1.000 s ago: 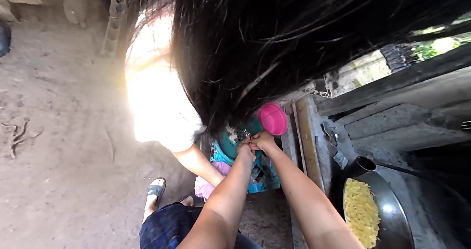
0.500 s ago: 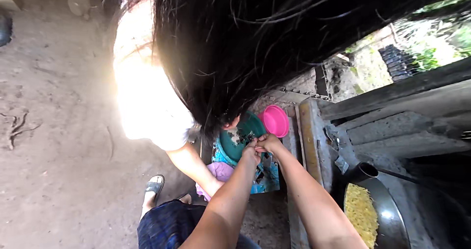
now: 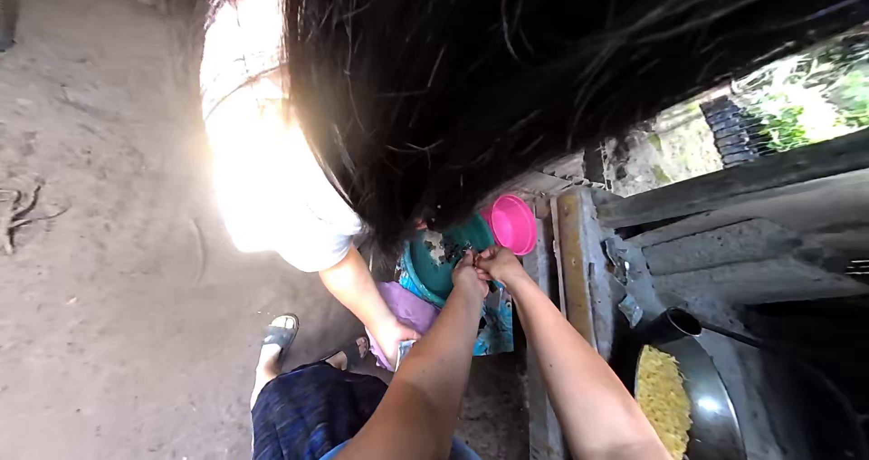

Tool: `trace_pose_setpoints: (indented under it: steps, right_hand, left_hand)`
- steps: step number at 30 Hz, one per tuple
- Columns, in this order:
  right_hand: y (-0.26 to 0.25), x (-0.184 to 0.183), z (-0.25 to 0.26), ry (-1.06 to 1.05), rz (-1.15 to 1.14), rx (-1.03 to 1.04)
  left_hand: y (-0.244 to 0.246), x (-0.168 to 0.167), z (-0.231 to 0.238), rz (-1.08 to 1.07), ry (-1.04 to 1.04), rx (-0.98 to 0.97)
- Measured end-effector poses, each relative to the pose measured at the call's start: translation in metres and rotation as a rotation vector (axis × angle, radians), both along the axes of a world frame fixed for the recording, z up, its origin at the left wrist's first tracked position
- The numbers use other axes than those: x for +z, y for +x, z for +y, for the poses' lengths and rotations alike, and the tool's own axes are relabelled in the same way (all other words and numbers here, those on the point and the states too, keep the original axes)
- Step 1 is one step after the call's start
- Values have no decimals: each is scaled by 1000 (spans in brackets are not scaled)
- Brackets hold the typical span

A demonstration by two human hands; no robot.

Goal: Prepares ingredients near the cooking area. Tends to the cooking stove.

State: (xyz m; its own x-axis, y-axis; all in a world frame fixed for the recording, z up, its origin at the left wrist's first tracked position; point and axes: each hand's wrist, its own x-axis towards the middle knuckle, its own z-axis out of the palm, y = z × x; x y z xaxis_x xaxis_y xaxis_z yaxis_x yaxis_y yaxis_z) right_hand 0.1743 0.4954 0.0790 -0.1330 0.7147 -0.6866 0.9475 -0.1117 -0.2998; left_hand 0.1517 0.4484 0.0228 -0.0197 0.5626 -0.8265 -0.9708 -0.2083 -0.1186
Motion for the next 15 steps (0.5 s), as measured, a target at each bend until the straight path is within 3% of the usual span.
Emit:
trace_pose_setpoints:
  steps: [15]
  right_hand:
    - [5,-19,-3,112,-77,164]
  left_hand:
    - [-2,-2,2,20,-103,46]
